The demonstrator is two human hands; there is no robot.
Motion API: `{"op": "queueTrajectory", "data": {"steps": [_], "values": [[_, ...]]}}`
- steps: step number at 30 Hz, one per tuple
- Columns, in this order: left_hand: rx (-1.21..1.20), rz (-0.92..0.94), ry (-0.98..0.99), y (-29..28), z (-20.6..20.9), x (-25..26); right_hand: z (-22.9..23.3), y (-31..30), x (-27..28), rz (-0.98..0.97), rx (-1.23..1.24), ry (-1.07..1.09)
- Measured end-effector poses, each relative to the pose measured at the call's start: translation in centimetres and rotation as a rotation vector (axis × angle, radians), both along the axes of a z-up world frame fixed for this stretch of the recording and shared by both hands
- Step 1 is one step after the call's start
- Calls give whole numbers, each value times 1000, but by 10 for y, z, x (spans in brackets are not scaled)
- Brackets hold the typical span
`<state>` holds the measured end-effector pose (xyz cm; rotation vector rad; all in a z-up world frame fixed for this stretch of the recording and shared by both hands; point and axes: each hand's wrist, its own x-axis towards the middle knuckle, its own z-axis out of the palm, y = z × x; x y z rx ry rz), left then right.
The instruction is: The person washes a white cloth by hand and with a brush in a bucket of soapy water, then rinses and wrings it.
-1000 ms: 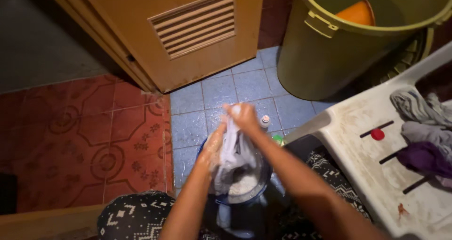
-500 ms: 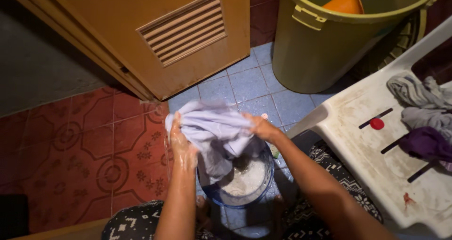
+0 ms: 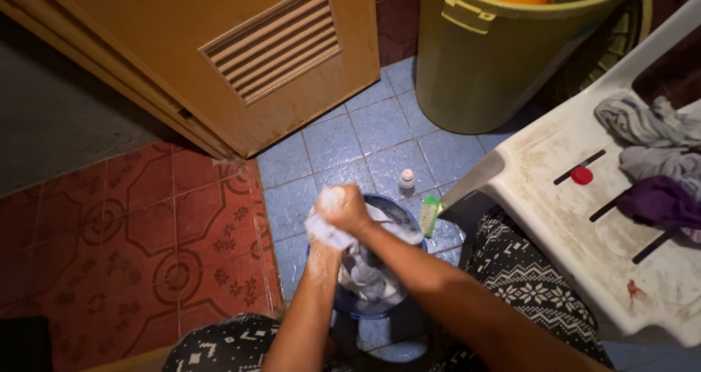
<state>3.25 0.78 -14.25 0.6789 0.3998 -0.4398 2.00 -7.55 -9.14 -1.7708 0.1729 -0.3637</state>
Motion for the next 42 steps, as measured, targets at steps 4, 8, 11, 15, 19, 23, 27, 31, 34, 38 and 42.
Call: {"op": "queueTrajectory", "data": {"steps": [4, 8, 11, 15, 19, 23, 27, 31, 34, 38, 42], "values": [[25, -11, 9, 8, 5, -6, -28, 8, -25, 171, -194, -307], [65, -41, 1, 6, 31, -7, -55, -51, 16, 71, -292, -180], [118, -21, -7, 0, 52, -6, -53, -107, 48, 29, -107, 18], [167, 38, -11, 2, 68, -7, -26, -124, 47, 258, 457, 285], [196, 103, -8, 13, 72, -4, 19, -100, 1, 711, -162, 382], [195, 186, -25, 25, 58, 11, 45, -117, -13, 592, -173, 652], [147, 217, -63, 29, 1, 22, 31, -124, -4, 566, 212, 321], [92, 109, -145, 35, -46, 17, 19, -31, -22, 403, 394, -23], [32, 21, -135, 23, -30, 14, 23, 9, -46, 312, 117, -287], [-33, -90, -98, 6, 8, 1, 27, -4, -12, 58, 39, -19], [26, -87, -60, 20, 18, -10, 19, 7, -41, 174, -5, -282]]}}
